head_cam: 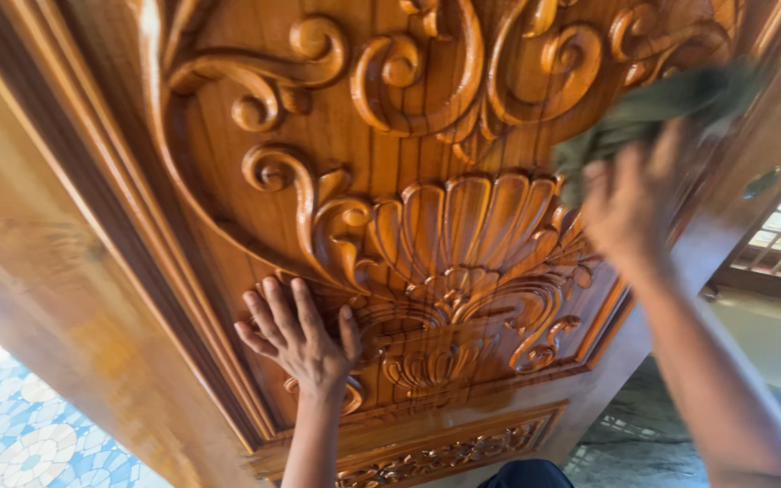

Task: The person wipes the surface of an ornately carved wooden door with a green cloth. They move the cloth across the carved floral patterns and the flat frame areas, cleaning the door continuously.

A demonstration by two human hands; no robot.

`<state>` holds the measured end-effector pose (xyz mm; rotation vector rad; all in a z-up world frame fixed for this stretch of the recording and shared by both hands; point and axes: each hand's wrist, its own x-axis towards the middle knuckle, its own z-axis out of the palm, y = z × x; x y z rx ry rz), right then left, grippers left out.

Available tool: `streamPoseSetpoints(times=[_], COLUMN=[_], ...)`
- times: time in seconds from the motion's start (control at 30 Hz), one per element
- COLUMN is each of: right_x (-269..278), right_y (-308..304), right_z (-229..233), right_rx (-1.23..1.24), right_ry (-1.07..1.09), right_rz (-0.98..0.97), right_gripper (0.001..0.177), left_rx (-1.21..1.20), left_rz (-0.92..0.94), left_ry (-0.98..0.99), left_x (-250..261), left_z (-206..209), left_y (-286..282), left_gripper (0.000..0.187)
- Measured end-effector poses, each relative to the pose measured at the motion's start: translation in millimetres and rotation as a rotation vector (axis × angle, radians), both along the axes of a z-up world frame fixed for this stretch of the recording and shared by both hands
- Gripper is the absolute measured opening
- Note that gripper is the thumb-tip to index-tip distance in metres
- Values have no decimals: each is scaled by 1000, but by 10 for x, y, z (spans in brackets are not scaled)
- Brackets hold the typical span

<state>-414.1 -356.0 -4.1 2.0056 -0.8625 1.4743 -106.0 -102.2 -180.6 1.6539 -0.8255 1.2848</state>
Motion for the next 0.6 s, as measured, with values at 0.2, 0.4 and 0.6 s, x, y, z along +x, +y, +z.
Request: streamPoseSetpoints(times=[0.2, 0.4, 0.6], right_x=[1113, 2256, 2846], right_y=[1155, 2202, 2494], right_z=[-312, -173, 223], right_rx=[-120, -114, -166], right_ry=[317, 442, 454], right_rz=[318, 518, 633], right_gripper=[64, 72, 60], left_rx=[27, -43, -36], left_rz=[-2, -55, -35], left_ry=[18, -38, -101], left_x=[8, 130, 154], left_z=[-58, -154, -213], left_y=[6, -77, -58], left_gripper=[67, 78, 74])
